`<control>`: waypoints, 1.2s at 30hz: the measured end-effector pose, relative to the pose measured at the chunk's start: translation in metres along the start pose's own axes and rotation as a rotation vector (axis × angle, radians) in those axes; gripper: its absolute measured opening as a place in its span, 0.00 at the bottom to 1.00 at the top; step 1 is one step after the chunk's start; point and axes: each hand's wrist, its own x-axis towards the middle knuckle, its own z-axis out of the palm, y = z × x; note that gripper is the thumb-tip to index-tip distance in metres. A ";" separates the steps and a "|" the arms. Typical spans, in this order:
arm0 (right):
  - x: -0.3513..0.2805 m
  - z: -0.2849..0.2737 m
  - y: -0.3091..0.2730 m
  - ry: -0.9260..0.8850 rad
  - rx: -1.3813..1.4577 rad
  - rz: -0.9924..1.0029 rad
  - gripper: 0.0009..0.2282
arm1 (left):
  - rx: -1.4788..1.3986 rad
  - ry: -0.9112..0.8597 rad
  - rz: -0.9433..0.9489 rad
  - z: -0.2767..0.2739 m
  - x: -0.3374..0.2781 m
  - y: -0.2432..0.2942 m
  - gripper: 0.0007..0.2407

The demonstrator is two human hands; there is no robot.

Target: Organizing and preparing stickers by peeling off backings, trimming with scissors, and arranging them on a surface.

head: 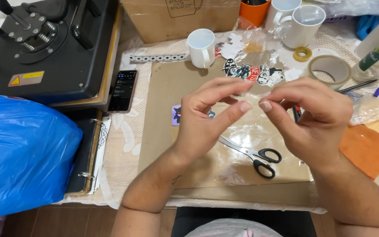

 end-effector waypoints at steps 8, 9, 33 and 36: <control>-0.004 -0.003 0.000 0.044 0.113 0.186 0.03 | -0.114 -0.034 0.007 -0.008 0.003 -0.001 0.10; -0.004 -0.004 0.000 0.031 0.142 0.214 0.03 | -0.125 -0.032 0.020 -0.006 0.004 -0.001 0.07; -0.091 -0.010 0.055 -0.880 -0.372 0.187 0.15 | -0.173 0.048 -0.001 -0.010 0.026 0.000 0.05; -0.117 -0.002 0.067 -0.980 -0.560 0.182 0.21 | -0.225 0.010 -0.042 -0.006 0.024 0.000 0.06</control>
